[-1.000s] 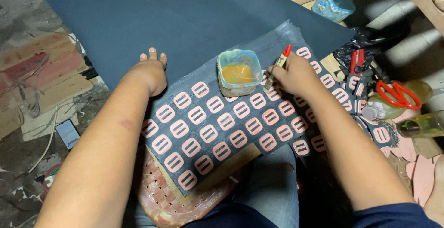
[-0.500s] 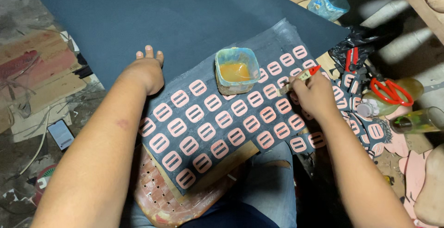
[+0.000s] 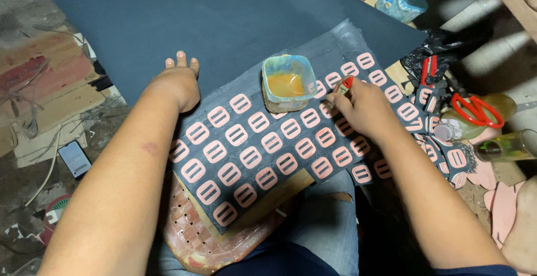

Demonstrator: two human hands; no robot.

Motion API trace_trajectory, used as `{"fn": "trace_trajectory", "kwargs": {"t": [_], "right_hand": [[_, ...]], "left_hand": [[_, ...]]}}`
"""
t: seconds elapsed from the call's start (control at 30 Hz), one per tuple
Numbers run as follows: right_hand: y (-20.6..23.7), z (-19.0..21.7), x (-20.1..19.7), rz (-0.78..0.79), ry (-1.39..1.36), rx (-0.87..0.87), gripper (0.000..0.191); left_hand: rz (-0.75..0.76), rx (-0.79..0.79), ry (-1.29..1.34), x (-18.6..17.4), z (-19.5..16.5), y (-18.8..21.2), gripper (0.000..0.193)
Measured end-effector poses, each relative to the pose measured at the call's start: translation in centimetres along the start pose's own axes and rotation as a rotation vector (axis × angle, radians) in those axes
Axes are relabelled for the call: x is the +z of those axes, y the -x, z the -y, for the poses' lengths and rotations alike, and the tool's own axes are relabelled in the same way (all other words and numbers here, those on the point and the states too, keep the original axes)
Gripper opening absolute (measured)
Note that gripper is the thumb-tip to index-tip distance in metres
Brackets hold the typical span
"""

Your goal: The person paints pink rectangular shapes on a dark board using a small brush and a container of yellowish paint. They repeatedly dip the brush into the paint and apply it to each shape in sequence.

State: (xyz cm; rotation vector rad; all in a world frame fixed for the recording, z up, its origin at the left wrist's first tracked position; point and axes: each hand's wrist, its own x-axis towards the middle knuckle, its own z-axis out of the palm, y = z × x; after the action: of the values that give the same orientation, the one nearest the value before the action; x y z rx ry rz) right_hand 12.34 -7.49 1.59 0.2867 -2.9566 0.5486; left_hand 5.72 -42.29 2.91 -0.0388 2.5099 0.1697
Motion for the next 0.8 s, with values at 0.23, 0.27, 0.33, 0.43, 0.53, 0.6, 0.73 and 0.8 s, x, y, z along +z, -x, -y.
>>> {"fn": "trace_trajectory", "kwargs": {"t": [0.23,0.27,0.33,0.43,0.53,0.6,0.73,0.8], "right_hand": [[0.5,-1.8,-1.4,0.093,-0.418,0.199,0.013],[0.9,-1.9,-1.4,0.107,-0.427,0.203,0.012],[1.7,-1.9,-1.0,0.083,-0.335,0.089,0.014],[2.1,-1.4,-0.5,0.047,-0.174,-0.077,0.016],[1.8,-0.9,-0.4,0.12,-0.27,0.115,0.016],[1.6,-0.7,-0.4,0.103,-0.261,0.223,0.016],[1.7,-1.1,-0.6,0.121,-0.39,0.136,0.014],[2.0,-1.5,-0.9,0.19,-0.439,0.427,0.015]], "left_hand": [[-0.01,0.02,-0.004,0.1,0.2,-0.1,0.093],[-0.008,0.019,-0.006,0.2,0.2,-0.1,0.093],[-0.007,0.018,-0.013,0.2,0.2,-0.1,0.093],[0.022,-0.008,-0.002,0.1,0.0,-0.1,0.095],[0.011,-0.007,0.008,0.1,-0.1,0.0,0.096],[0.001,0.007,0.003,0.1,-0.1,0.0,0.095],[0.01,0.009,0.0,0.2,0.2,-0.2,0.094],[0.012,0.012,-0.006,0.3,0.2,-0.3,0.094]]}}
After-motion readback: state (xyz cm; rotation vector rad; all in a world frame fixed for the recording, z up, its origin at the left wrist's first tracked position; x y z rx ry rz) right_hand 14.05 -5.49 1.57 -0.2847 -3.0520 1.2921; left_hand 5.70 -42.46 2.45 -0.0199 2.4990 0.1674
